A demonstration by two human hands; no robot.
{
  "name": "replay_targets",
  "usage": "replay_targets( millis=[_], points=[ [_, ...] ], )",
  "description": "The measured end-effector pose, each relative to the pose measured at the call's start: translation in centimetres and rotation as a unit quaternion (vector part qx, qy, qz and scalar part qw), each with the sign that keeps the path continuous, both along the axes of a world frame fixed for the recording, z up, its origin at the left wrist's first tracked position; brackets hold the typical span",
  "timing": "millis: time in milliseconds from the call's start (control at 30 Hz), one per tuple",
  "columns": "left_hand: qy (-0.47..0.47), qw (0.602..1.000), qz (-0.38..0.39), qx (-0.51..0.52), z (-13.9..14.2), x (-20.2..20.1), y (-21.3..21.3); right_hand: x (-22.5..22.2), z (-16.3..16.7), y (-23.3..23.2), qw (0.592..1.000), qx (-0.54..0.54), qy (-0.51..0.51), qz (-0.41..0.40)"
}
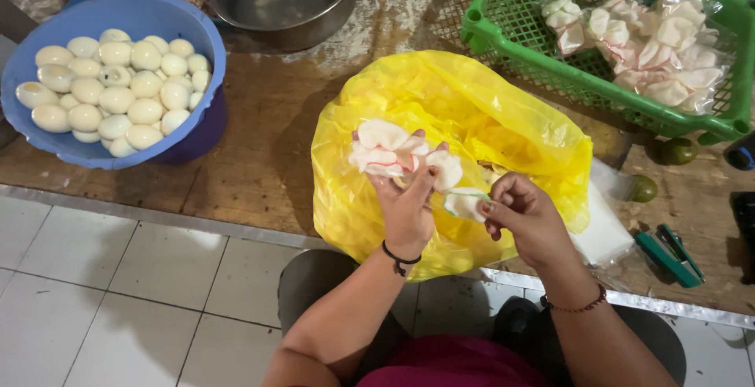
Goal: The person places small white food items into clear plastic bags, folds the tops, and seals them with a handheld stapler. The sealed bags are then placed into a green basket. The person repeats this process for multiple items.
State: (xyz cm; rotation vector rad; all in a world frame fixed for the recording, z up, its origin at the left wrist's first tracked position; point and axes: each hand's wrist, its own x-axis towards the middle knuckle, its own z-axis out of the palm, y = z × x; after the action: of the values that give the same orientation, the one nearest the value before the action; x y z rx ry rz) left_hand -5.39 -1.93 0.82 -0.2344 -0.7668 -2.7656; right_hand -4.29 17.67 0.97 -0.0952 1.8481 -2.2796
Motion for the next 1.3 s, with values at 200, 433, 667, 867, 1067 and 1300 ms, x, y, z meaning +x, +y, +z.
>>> replay_targets(
  millis=[200,433,667,867,1067,1300],
  points=[
    [-0.014,0.999,-0.018,0.022,0.0,-0.2,0.2,-0.4,-0.6,-0.3,0.999,-0.025,0.011,0.021],
    [0.009,1.0,-0.015,0.026,-0.5,-0.4,0.4,0.5,-1.4,-1.5,0.996,0.017,0.072,-0.046],
    [-0.032,0.998,-0.018,0.057,-0.6,-1.1,-0.7,0.4,-0.3,-0.3,0.981,0.093,0.169,-0.007],
    [-0.03,0.998,-0.023,0.054,-1.0,-1.0,-0.1,1.1,1.4,-0.3,0.774,0.346,0.513,-0.131],
    [-0.037,0.996,-0.03,0.078,-0.1,-0.2,0.8,1.1,2.3,-1.9,0.724,0.34,0.583,-0.144],
    [-0.08,0.994,-0.033,0.066,-0.4,0.4,1.1,1.2,2.3,-2.9,0.693,0.347,0.604,-0.187]
  ],
)
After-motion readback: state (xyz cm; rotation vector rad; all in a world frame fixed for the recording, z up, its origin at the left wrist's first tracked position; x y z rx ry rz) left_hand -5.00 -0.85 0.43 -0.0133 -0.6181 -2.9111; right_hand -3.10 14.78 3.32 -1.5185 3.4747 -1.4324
